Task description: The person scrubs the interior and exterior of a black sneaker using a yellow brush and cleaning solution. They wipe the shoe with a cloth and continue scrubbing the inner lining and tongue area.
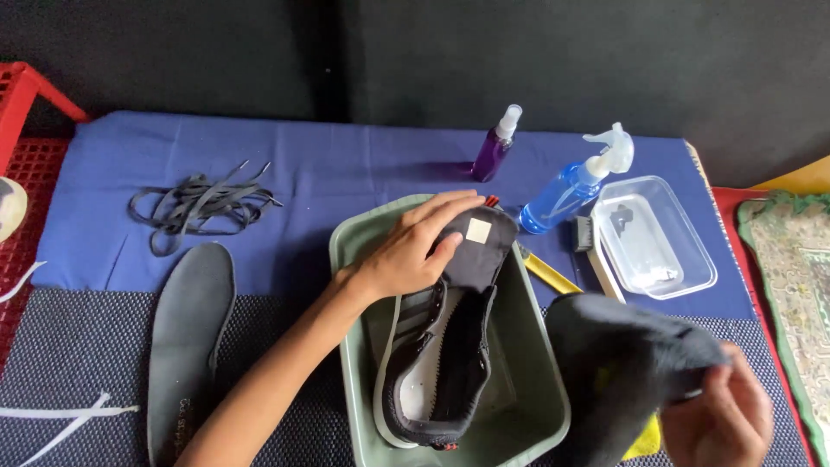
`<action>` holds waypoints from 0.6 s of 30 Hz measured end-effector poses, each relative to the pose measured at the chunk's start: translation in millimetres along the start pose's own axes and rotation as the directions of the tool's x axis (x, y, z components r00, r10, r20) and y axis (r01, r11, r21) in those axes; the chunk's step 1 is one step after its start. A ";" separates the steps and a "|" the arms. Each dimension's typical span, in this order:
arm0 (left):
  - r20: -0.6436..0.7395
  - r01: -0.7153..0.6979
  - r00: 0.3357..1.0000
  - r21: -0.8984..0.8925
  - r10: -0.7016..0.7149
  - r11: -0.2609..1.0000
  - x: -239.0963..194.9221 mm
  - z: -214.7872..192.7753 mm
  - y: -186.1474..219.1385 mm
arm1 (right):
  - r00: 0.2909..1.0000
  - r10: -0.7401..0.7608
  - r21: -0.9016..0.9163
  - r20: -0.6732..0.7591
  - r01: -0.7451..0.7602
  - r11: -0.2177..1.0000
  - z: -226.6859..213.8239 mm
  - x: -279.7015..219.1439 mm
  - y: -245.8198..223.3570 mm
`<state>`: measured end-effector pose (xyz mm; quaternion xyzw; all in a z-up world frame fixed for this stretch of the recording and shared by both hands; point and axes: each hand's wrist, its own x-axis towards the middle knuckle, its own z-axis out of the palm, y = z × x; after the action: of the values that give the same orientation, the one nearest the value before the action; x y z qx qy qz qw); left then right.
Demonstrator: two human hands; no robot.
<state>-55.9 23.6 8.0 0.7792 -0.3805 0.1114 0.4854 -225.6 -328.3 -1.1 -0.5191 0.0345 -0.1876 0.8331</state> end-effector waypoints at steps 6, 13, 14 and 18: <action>0.057 -0.027 0.998 0.147 0.019 0.989 -4.4 10.7 -11.2 | 0.932 0.017 -0.744 0.362 0.278 0.608 86.7 13.4 11.4; 0.110 0.015 0.993 0.170 -0.034 0.985 -7.9 6.2 -15.2 | 0.666 0.208 -0.698 0.716 0.687 0.203 173.7 62.6 61.8; 0.154 0.029 0.986 0.215 -0.063 0.976 -8.9 3.9 -14.2 | 0.683 0.325 -0.748 0.654 0.648 0.143 178.5 56.3 58.0; 0.283 0.023 0.947 0.417 -0.154 0.908 -7.8 2.6 -11.3 | 0.656 0.634 -0.882 0.409 0.462 0.092 184.9 42.0 40.6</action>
<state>-53.9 27.9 -5.1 0.8877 -0.3838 0.0428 0.2507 -128.7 -169.6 53.8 -0.9522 -0.1573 0.1783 0.1919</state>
